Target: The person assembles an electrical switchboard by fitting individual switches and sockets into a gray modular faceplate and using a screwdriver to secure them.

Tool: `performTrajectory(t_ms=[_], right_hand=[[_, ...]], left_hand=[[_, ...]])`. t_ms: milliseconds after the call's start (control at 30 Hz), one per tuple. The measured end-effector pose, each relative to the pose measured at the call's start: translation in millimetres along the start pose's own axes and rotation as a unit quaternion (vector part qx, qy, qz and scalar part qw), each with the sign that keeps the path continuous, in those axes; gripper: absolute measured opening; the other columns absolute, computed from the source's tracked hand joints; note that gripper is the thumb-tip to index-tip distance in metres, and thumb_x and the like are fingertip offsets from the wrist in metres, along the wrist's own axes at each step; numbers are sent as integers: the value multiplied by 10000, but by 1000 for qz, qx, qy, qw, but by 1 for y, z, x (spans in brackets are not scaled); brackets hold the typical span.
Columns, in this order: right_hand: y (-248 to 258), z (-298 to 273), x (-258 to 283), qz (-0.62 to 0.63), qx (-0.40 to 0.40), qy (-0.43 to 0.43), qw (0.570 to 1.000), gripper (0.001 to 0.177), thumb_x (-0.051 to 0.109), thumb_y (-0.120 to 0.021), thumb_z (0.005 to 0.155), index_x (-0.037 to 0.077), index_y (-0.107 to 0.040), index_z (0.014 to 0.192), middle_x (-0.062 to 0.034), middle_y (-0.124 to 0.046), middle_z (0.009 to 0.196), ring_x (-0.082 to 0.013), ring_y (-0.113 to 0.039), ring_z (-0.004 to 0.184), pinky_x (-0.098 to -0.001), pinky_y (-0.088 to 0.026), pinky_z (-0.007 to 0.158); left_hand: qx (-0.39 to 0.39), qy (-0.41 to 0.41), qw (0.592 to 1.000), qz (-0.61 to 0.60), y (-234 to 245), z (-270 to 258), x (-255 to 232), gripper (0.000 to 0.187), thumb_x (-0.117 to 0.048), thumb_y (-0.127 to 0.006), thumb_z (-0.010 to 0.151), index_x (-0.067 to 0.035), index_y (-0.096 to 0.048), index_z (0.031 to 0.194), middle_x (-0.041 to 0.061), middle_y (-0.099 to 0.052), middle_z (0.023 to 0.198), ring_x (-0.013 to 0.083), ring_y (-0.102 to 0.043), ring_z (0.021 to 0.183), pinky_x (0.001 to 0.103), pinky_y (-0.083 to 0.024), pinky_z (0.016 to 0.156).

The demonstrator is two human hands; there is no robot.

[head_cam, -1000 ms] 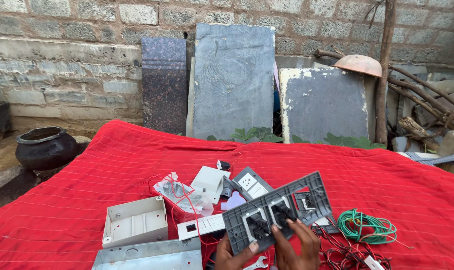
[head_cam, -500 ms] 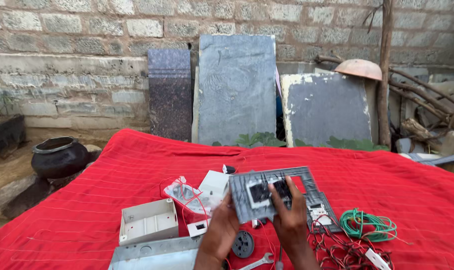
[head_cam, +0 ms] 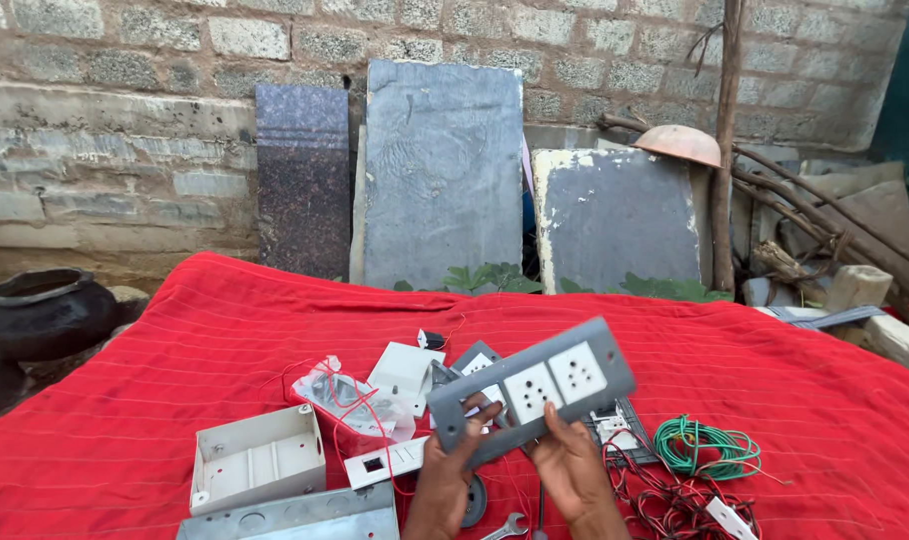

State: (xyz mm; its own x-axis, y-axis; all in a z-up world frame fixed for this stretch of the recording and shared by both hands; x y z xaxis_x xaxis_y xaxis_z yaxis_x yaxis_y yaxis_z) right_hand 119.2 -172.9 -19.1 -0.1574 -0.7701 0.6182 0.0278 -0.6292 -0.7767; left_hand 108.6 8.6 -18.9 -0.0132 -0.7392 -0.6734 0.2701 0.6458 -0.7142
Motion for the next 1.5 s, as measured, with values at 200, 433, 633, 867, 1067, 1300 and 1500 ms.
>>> performTrajectory(t_ms=[200, 433, 633, 867, 1067, 1300, 1500], right_hand=[[31, 5, 10, -70, -62, 6, 996, 410, 151, -682, 932, 21, -569, 1305, -114, -673, 1215, -244, -635, 1120, -469, -485, 1016], [12, -14, 51, -189, -84, 97, 974, 688, -17, -687, 800, 102, -466, 1440, -157, -678, 1214, -242, -660, 1128, -450, -535, 986], [10, -24, 67, -303, -78, 93, 945, 601, -50, -732, 804, -42, -485, 1352, -258, -743, 1109, -255, -705, 1066, -414, -553, 978], [-11, -40, 77, -383, -94, 69, 916, 703, -13, -765, 771, 9, -412, 1379, -273, -740, 1075, -282, -740, 1040, -424, -600, 928], [-11, -42, 76, -393, -56, 106, 912, 659, -9, -746, 795, -20, -459, 1387, -219, -722, 1139, -254, -711, 1070, -422, -587, 942], [-11, -47, 82, -393, -27, 104, 913, 709, 21, -688, 839, 13, -403, 1487, -212, -697, 1210, -248, -683, 1141, -417, -553, 983], [-7, -47, 88, -378, -50, 70, 922, 633, 48, -655, 868, 11, -432, 1459, -220, -695, 1231, -265, -665, 1195, -435, -533, 1014]], left_hand=[[-1, 22, 999, 45, 24, -9, -18, 526, -303, -665, 909, -48, -592, 1364, 188, -804, 1037, 268, -787, 934, 399, -659, 819], [4, -13, 999, 45, 41, -4, -26, 496, -238, -688, 912, 33, -602, 1318, 213, -782, 911, 301, -790, 943, 436, -635, 875], [6, -35, 991, 126, 42, -14, -47, 530, -231, -720, 874, 111, -622, 1266, 231, -808, 865, 295, -783, 914, 445, -610, 906], [8, -14, 993, 119, 32, -19, -47, 547, -219, -738, 850, 130, -612, 1252, 223, -787, 822, 294, -781, 878, 450, -616, 874], [11, -18, 993, 117, 29, -21, -47, 550, -235, -733, 874, 131, -611, 1266, 216, -778, 801, 271, -765, 863, 418, -602, 872], [-11, -2, 997, 74, 26, -20, -47, 518, -226, -733, 855, 96, -610, 1243, 209, -758, 769, 303, -781, 834, 459, -621, 836], [-29, -23, 994, 103, 27, -20, -43, 508, -217, -751, 852, 86, -623, 1238, 200, -750, 760, 299, -798, 814, 442, -656, 835]])
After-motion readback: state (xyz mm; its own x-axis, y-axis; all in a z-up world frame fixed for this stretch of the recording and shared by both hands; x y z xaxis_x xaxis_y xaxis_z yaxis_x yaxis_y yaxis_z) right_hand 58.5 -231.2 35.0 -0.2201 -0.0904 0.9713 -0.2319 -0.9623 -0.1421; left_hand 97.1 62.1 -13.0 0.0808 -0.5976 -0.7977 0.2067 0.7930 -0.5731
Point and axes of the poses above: each hand's wrist, its own z-axis towards the middle knuckle, its own y-axis out of the back of the hand, x = y × z, the point moved 2 cm from there along z, towards the middle knuckle
